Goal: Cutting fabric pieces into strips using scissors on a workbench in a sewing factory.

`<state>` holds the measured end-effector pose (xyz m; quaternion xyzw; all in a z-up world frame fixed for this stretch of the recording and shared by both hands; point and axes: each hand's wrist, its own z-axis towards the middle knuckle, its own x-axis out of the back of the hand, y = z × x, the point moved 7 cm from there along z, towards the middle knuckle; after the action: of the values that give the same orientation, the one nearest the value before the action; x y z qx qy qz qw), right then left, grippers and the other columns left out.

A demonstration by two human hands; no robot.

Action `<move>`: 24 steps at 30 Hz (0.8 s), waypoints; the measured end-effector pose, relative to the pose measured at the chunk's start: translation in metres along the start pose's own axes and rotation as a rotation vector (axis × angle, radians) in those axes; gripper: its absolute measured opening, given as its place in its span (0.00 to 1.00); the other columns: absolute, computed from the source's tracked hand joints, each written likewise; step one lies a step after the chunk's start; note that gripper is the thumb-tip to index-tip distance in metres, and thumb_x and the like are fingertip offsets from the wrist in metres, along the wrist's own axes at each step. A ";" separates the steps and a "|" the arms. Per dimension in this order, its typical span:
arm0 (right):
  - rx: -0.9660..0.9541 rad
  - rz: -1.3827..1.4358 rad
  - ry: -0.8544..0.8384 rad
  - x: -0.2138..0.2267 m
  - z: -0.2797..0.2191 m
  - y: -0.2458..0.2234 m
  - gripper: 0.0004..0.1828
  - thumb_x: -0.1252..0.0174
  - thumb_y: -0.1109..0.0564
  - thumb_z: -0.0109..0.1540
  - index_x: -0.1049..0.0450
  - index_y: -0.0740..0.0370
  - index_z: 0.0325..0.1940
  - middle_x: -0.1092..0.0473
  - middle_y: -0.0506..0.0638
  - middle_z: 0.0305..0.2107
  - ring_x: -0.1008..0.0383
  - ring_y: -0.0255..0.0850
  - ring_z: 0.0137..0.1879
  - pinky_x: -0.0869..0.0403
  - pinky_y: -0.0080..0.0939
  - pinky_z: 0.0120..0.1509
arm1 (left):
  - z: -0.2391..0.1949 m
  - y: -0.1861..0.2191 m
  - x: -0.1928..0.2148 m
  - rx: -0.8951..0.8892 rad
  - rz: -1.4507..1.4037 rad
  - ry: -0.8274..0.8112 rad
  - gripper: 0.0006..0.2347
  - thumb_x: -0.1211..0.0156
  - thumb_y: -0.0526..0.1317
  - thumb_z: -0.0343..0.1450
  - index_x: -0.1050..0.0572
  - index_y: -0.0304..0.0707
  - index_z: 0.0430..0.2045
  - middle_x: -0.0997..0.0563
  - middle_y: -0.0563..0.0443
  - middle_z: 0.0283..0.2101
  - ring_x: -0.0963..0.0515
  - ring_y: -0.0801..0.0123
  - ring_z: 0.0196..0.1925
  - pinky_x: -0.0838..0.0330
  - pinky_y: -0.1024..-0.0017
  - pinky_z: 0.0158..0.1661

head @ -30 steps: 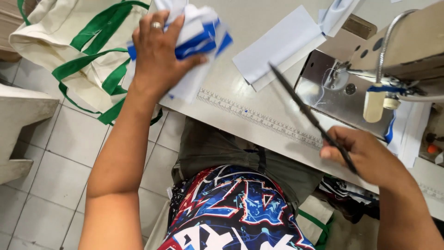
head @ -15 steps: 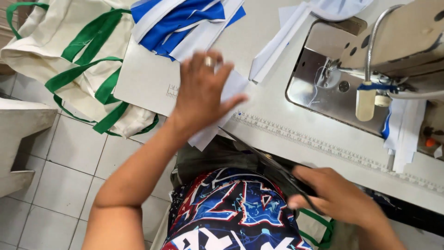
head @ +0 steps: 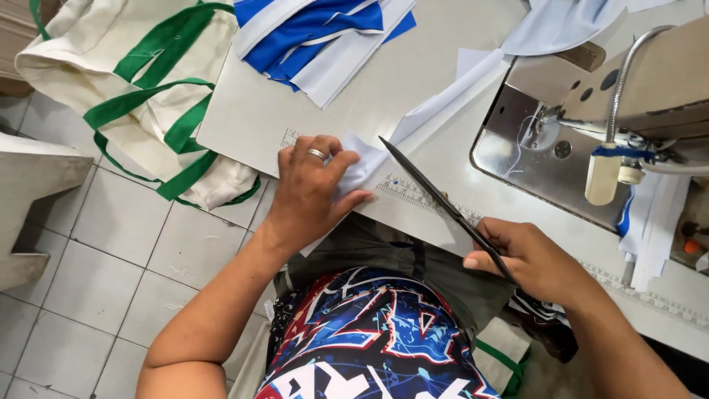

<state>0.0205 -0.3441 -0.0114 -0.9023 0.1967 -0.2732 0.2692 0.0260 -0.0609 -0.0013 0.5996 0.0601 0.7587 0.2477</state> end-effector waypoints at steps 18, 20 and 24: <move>-0.111 -0.182 -0.052 -0.038 -0.020 -0.029 0.22 0.42 0.32 0.50 0.24 0.50 0.33 0.29 0.39 0.19 0.30 0.30 0.24 0.34 0.28 0.29 | 0.060 0.016 -0.009 0.177 -0.383 -0.105 0.12 0.56 0.29 0.63 0.31 0.37 0.39 0.24 0.41 0.36 0.26 0.48 0.32 0.35 0.51 0.29; -0.029 -0.299 -0.122 -0.049 -0.025 -0.027 0.26 0.41 0.29 0.52 0.32 0.52 0.27 0.32 0.41 0.19 0.34 0.32 0.26 0.38 0.35 0.31 | 0.054 0.022 -0.029 0.097 0.009 -0.118 0.25 0.31 0.56 0.63 0.35 0.38 0.40 0.28 0.45 0.35 0.24 0.55 0.28 0.30 0.62 0.20; -0.098 -0.310 -0.201 -0.036 -0.044 0.022 0.23 0.43 0.27 0.51 0.29 0.45 0.29 0.31 0.35 0.19 0.34 0.27 0.22 0.39 0.30 0.25 | 0.027 0.011 -0.015 0.101 -0.168 -0.102 0.14 0.36 0.45 0.68 0.33 0.36 0.33 0.27 0.45 0.30 0.25 0.60 0.25 0.30 0.66 0.22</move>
<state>-0.0386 -0.3593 -0.0072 -0.9567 0.0402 -0.2098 0.1979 0.0500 -0.0828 -0.0034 0.6419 0.1358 0.6998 0.2824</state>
